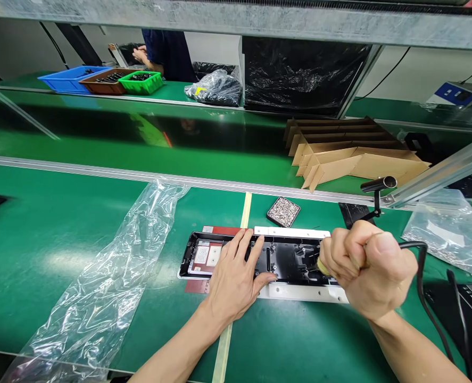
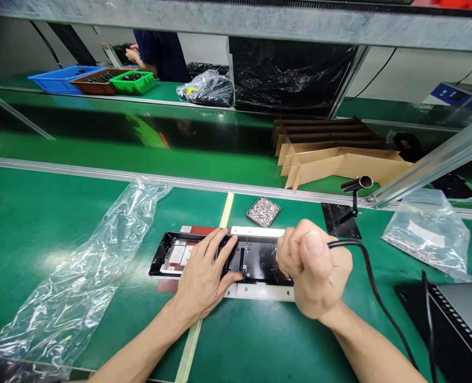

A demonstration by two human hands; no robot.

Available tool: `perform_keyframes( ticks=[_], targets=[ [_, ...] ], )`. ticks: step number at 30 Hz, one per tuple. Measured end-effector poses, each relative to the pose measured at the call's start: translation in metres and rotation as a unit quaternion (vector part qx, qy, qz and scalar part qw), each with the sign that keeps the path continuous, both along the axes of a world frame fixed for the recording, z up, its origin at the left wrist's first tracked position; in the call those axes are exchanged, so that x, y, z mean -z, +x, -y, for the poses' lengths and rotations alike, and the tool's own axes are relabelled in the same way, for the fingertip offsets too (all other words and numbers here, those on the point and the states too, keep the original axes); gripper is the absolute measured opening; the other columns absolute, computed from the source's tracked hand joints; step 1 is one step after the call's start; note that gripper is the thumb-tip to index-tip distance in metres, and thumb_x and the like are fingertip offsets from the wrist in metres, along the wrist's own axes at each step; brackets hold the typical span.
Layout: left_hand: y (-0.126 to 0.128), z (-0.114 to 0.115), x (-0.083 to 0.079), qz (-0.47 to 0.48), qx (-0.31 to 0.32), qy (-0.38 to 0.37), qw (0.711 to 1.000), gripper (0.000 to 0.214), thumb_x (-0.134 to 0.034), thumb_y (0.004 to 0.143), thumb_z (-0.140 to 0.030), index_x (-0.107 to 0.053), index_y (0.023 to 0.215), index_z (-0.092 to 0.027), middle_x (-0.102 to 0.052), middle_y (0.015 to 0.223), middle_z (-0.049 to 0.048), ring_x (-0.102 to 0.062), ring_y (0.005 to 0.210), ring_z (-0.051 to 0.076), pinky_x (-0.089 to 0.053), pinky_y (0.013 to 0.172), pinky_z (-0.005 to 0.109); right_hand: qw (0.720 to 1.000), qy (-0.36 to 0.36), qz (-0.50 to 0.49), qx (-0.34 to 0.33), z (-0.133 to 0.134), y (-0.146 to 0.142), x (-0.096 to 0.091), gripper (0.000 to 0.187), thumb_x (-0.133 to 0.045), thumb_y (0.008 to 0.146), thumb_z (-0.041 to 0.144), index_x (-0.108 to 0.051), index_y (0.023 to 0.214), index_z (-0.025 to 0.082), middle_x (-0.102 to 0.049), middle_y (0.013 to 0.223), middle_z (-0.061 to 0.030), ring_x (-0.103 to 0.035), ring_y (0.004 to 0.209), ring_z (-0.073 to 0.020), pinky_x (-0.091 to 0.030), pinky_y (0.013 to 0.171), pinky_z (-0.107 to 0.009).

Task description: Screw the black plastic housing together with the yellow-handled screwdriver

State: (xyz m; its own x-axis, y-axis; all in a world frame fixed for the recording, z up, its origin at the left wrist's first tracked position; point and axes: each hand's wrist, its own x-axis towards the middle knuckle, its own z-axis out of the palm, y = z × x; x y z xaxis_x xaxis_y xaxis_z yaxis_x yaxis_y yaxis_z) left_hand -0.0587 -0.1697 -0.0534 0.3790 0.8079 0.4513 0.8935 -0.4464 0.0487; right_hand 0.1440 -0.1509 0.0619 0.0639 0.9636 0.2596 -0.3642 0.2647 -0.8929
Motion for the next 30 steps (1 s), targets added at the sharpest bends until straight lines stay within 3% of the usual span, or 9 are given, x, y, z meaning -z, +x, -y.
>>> perform_keyframes(
  ticks=[30],
  targets=[
    [0.0004,0.0005,0.0007,0.011,0.004,-0.001,1.0,0.077,-0.039,0.099,-0.07,-0.052,0.151,-0.014,-0.05,0.155,0.0168,-0.045,0.146,0.033,-0.053,0.107,0.047,1.0,-0.009,0.0,-0.005,0.0006,0.0021,0.0,0.057,-0.065,0.094,0.049,-0.039,0.054,0.017,-0.025,0.047,0.0046,-0.025,0.042,-0.0058,-0.024,0.038,-0.02]
  ],
)
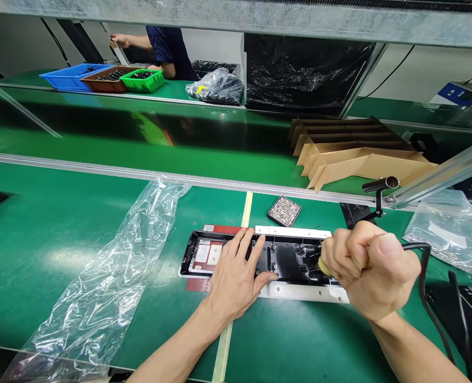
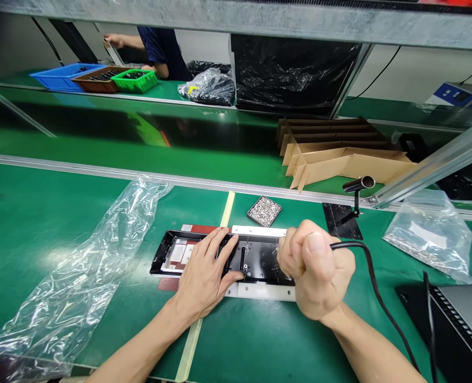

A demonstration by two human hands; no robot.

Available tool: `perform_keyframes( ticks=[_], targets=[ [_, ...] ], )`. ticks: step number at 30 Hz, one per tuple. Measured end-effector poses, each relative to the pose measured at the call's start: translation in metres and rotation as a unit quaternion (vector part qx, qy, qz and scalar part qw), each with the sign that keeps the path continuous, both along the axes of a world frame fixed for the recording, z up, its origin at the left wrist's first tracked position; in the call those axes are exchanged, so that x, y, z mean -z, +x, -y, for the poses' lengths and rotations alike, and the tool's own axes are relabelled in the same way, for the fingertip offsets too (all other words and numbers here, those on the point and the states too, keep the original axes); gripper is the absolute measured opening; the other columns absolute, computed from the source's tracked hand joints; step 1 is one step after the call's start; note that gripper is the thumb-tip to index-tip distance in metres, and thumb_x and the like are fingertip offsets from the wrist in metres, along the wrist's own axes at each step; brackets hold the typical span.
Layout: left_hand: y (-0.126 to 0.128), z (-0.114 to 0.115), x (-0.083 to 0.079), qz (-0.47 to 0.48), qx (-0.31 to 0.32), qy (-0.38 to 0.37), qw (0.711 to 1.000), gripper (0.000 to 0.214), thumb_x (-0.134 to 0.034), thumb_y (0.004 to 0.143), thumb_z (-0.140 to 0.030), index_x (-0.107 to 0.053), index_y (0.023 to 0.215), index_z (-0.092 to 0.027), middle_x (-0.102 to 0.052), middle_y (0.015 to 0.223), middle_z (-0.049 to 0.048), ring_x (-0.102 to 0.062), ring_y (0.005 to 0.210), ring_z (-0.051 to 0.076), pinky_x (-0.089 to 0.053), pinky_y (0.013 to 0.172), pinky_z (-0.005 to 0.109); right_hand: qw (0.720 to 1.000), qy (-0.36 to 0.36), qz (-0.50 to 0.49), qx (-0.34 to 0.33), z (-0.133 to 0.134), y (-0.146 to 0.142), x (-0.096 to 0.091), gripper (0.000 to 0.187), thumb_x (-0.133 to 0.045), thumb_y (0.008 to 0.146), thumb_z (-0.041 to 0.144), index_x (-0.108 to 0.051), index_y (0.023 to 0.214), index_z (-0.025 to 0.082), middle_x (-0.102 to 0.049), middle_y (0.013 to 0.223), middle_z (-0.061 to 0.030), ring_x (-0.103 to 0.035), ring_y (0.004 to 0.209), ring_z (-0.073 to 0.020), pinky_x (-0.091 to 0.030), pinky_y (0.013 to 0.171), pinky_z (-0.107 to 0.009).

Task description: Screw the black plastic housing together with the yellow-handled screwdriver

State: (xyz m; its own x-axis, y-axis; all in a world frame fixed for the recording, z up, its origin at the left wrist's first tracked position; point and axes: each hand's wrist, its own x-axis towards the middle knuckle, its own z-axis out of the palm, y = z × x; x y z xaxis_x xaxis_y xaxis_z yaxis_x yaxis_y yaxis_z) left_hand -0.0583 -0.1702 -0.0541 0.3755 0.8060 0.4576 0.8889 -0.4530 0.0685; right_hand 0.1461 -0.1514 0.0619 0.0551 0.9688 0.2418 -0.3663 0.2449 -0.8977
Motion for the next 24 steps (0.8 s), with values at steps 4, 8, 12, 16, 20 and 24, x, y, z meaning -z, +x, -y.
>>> perform_keyframes(
  ticks=[4,8,12,16,20,24],
  targets=[
    [0.0003,-0.0007,-0.0007,-0.007,-0.004,0.002,1.0,0.076,-0.038,0.1,-0.069,-0.052,0.151,-0.015,-0.051,0.155,0.0163,-0.045,0.145,0.032,-0.053,0.107,0.046,1.0,0.006,0.004,-0.001,-0.0006,-0.0004,0.0,0.056,-0.064,0.095,0.047,-0.038,0.055,0.017,-0.026,0.047,0.0046,-0.025,0.042,-0.0057,-0.024,0.038,-0.019],
    [0.0003,0.0011,-0.0012,-0.006,-0.005,0.001,1.0,0.076,-0.037,0.1,-0.069,-0.052,0.151,-0.014,-0.05,0.155,0.0163,-0.045,0.146,0.033,-0.053,0.107,0.046,1.0,0.015,0.003,-0.005,-0.0006,-0.0014,-0.001,0.054,-0.061,0.097,0.045,-0.039,0.055,0.018,-0.025,0.048,0.0044,-0.024,0.042,-0.006,-0.023,0.038,-0.02],
    [0.0005,0.0017,-0.0009,-0.002,-0.001,0.0,1.0,0.075,-0.037,0.1,-0.069,-0.052,0.15,-0.014,-0.051,0.155,0.0162,-0.046,0.145,0.033,-0.052,0.107,0.046,1.0,0.013,0.001,-0.003,-0.0001,-0.0016,-0.0017,0.054,-0.06,0.097,0.044,-0.039,0.055,0.018,-0.024,0.048,0.0041,-0.023,0.042,-0.0063,-0.022,0.037,-0.02],
    [0.0009,0.0002,0.0001,0.007,-0.002,-0.007,1.0,0.076,-0.038,0.1,-0.069,-0.052,0.151,-0.015,-0.05,0.155,0.0165,-0.045,0.146,0.033,-0.052,0.108,0.047,1.0,0.01,-0.001,-0.006,0.0002,-0.0011,-0.0014,0.053,-0.061,0.097,0.044,-0.041,0.055,0.019,-0.024,0.048,0.0042,-0.023,0.042,-0.0067,-0.022,0.037,-0.021],
    [0.0013,-0.0006,0.0002,0.012,-0.001,-0.016,1.0,0.077,-0.039,0.099,-0.07,-0.051,0.152,-0.016,-0.049,0.156,0.0166,-0.044,0.147,0.033,-0.051,0.109,0.047,1.0,0.009,0.0,0.0,0.0007,-0.0008,-0.0011,0.054,-0.061,0.097,0.044,-0.04,0.054,0.018,-0.023,0.048,0.0044,-0.023,0.042,-0.0062,-0.022,0.037,-0.02],
    [0.0014,-0.0003,-0.0007,0.008,-0.001,-0.011,1.0,0.077,-0.041,0.099,-0.069,-0.051,0.152,-0.015,-0.05,0.155,0.0165,-0.045,0.146,0.033,-0.052,0.107,0.047,1.0,0.005,0.004,0.0,0.0004,-0.0004,-0.0011,0.055,-0.064,0.095,0.046,-0.038,0.054,0.018,-0.024,0.047,0.0044,-0.024,0.041,-0.0059,-0.022,0.037,-0.02]
  ],
)
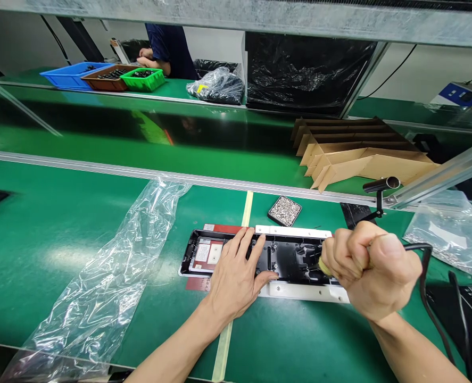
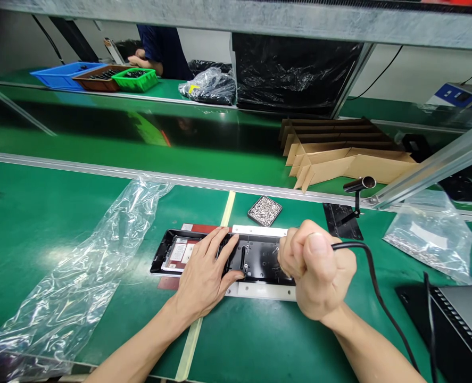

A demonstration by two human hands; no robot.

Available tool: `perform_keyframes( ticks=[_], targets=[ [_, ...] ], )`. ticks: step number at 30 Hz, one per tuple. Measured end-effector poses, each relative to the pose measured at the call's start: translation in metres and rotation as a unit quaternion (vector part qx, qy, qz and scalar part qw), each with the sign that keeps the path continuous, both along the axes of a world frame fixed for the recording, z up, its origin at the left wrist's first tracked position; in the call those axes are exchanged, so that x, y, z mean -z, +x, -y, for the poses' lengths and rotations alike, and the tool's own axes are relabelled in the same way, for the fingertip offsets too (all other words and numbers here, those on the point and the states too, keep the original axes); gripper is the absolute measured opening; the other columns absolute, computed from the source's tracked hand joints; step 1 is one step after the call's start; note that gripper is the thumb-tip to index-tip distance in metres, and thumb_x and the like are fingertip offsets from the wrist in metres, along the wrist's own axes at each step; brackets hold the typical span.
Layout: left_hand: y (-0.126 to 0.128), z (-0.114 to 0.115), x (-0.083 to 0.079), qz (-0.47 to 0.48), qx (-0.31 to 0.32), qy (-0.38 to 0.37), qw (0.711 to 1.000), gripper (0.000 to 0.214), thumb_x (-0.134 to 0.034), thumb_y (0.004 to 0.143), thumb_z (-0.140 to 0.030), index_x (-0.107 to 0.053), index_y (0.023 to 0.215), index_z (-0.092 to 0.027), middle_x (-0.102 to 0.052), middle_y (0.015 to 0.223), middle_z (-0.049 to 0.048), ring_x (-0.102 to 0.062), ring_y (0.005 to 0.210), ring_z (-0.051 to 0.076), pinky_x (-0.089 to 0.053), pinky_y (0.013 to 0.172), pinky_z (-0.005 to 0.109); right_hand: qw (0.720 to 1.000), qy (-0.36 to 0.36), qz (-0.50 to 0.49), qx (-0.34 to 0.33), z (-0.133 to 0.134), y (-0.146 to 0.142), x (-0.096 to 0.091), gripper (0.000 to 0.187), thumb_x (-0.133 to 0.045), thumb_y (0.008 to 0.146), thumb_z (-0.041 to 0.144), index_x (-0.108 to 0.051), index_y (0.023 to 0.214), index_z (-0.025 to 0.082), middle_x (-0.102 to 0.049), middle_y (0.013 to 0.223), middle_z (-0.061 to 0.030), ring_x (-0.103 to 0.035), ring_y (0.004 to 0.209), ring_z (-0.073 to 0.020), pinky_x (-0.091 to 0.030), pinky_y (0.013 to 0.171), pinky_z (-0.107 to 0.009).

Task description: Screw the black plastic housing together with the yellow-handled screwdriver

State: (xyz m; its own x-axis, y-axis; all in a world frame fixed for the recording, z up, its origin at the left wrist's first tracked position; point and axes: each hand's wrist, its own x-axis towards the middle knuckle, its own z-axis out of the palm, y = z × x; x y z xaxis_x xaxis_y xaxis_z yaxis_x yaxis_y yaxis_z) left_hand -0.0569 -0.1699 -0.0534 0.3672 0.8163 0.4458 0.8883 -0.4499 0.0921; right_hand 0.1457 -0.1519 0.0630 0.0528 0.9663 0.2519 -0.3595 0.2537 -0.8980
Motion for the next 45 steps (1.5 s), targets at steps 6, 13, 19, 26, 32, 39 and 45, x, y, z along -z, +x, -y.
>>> perform_keyframes(
  ticks=[6,13,19,26,32,39,45],
  targets=[
    [0.0,-0.0001,0.0,-0.003,0.002,0.0,1.0,0.076,-0.044,0.098,-0.069,-0.051,0.151,-0.015,-0.05,0.155,0.0167,-0.045,0.146,0.033,-0.054,0.107,0.047,1.0,0.003,0.0,-0.001,-0.0015,-0.0001,-0.0006,0.056,-0.063,0.095,0.046,-0.038,0.054,0.018,-0.024,0.047,0.0044,-0.025,0.042,-0.0061,-0.024,0.038,-0.019],
    [0.001,0.0,-0.0006,0.002,0.002,-0.005,1.0,0.076,-0.049,0.097,-0.068,-0.051,0.151,-0.015,-0.05,0.155,0.0173,-0.046,0.145,0.034,-0.056,0.106,0.049,1.0,-0.009,-0.01,0.002,-0.0019,0.0009,0.0012,0.055,-0.065,0.093,0.047,-0.038,0.054,0.018,-0.022,0.047,0.0044,-0.025,0.041,-0.0069,-0.024,0.038,-0.02],
    [0.0034,-0.0004,0.0004,0.009,0.0,-0.016,1.0,0.076,-0.051,0.097,-0.069,-0.05,0.152,-0.016,-0.049,0.156,0.0174,-0.046,0.145,0.035,-0.056,0.108,0.05,1.0,0.001,-0.008,-0.003,-0.0017,0.0025,0.0009,0.057,-0.063,0.094,0.047,-0.034,0.055,0.018,-0.021,0.047,0.0044,-0.023,0.042,-0.0068,-0.021,0.039,-0.02],
    [0.004,-0.0002,0.0002,0.004,0.0,-0.007,1.0,0.079,-0.048,0.096,-0.072,-0.049,0.153,-0.016,-0.048,0.156,0.0175,-0.046,0.145,0.035,-0.055,0.108,0.049,1.0,0.0,-0.003,-0.016,-0.0027,0.0044,0.0003,0.056,-0.064,0.094,0.048,-0.034,0.056,0.019,-0.02,0.047,0.0044,-0.021,0.042,-0.0069,-0.02,0.038,-0.021],
    [0.0046,-0.0015,-0.0004,0.011,0.001,-0.004,1.0,0.078,-0.049,0.096,-0.071,-0.051,0.151,-0.015,-0.05,0.155,0.0178,-0.047,0.144,0.035,-0.056,0.107,0.049,1.0,0.012,0.007,-0.023,-0.0039,0.0043,0.0,0.056,-0.06,0.096,0.049,-0.033,0.058,0.019,-0.019,0.048,0.0046,-0.02,0.042,-0.0069,-0.021,0.038,-0.02],
    [0.0044,-0.0003,-0.0009,0.008,0.001,-0.001,1.0,0.078,-0.049,0.096,-0.07,-0.051,0.151,-0.015,-0.05,0.155,0.0177,-0.047,0.144,0.035,-0.056,0.106,0.049,1.0,0.002,-0.002,-0.009,-0.0035,0.0036,0.0001,0.057,-0.063,0.094,0.048,-0.034,0.056,0.018,-0.021,0.047,0.0042,-0.022,0.041,-0.0068,-0.021,0.038,-0.02],
    [0.0048,-0.0009,0.0004,0.012,0.002,-0.007,1.0,0.078,-0.049,0.096,-0.071,-0.05,0.152,-0.015,-0.049,0.155,0.0179,-0.046,0.145,0.035,-0.054,0.109,0.049,1.0,0.0,-0.009,-0.009,-0.0024,0.0042,0.001,0.056,-0.064,0.093,0.047,-0.035,0.055,0.019,-0.02,0.046,0.0041,-0.022,0.041,-0.0067,-0.019,0.038,-0.021]
  ],
)
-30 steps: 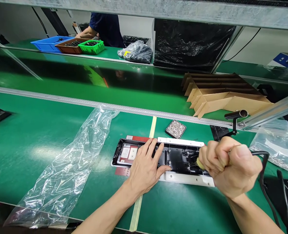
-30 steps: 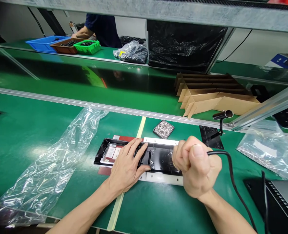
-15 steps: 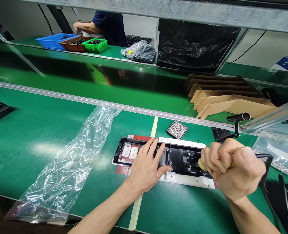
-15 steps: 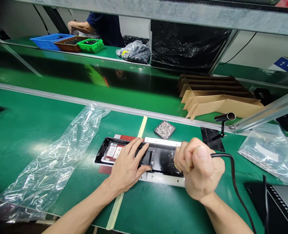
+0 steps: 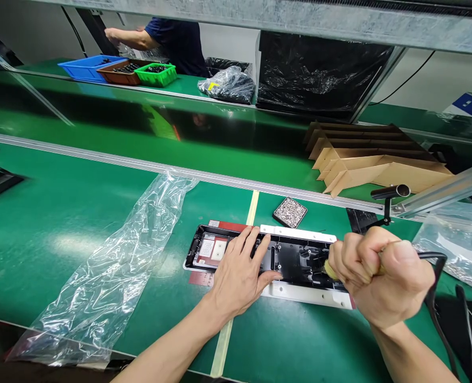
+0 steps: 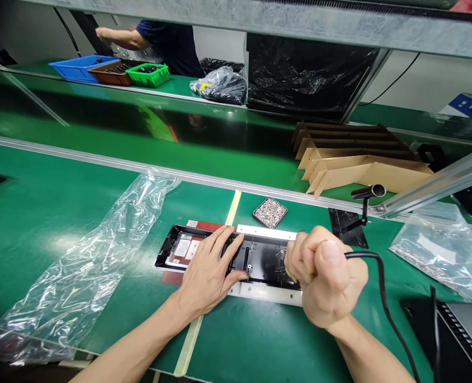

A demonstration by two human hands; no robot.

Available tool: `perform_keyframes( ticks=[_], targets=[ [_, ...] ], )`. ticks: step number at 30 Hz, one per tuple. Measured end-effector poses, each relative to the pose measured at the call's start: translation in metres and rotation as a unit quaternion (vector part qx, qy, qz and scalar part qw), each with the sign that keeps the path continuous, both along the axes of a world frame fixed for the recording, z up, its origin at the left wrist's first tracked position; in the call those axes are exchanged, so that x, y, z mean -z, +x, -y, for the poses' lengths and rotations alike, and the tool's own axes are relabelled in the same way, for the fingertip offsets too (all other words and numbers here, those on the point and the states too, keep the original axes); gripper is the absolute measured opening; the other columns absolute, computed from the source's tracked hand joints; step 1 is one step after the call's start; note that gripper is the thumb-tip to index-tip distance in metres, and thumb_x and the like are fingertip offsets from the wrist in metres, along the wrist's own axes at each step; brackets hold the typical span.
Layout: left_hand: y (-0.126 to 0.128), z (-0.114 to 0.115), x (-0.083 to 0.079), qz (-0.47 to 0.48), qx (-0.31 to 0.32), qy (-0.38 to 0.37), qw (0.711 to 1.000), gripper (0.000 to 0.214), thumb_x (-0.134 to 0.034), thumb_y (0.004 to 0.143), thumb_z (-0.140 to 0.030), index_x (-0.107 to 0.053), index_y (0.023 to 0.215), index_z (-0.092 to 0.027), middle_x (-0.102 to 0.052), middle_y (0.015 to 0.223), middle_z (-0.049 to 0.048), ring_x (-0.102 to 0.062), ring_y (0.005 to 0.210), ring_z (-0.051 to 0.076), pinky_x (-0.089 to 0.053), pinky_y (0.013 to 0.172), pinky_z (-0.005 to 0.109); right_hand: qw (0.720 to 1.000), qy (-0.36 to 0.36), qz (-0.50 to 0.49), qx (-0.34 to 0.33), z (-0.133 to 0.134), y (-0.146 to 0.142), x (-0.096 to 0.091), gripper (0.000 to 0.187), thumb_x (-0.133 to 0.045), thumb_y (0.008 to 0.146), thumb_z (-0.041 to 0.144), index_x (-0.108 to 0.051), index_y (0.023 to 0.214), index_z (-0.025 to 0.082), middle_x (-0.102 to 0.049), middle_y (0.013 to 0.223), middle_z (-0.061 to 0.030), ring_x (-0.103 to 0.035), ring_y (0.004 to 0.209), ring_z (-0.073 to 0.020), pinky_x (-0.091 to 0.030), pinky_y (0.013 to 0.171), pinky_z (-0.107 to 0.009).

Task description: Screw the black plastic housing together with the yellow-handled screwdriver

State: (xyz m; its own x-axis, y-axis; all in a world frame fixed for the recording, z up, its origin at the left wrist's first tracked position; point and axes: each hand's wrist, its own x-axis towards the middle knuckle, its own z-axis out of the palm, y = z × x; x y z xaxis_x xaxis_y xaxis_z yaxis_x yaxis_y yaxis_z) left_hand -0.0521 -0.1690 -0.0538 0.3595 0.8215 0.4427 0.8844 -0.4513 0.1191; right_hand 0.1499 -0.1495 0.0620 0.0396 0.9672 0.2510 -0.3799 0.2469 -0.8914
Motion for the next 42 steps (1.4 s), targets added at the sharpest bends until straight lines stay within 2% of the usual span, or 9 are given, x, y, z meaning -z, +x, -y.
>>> perform_keyframes(
  ticks=[14,42],
  targets=[
    [0.0,-0.0005,-0.0022,-0.015,-0.003,0.02,1.0,0.077,-0.048,0.097,-0.07,-0.052,0.15,-0.014,-0.052,0.153,0.0175,-0.049,0.142,0.035,-0.059,0.104,0.049,1.0,0.005,0.0,-0.004,-0.0002,0.001,0.0014,0.056,-0.065,0.094,0.048,-0.036,0.056,0.019,-0.021,0.047,0.0046,-0.021,0.041,-0.0065,-0.019,0.038,-0.021],
    [-0.0006,-0.0007,-0.0009,0.0,0.002,0.009,1.0,0.078,-0.05,0.096,-0.07,-0.05,0.151,-0.015,-0.051,0.154,0.0181,-0.047,0.143,0.035,-0.056,0.105,0.049,1.0,0.001,0.0,0.0,-0.0014,0.0003,0.0021,0.056,-0.066,0.093,0.048,-0.037,0.055,0.019,-0.022,0.047,0.0046,-0.024,0.041,-0.0068,-0.022,0.038,-0.021]
  ],
)
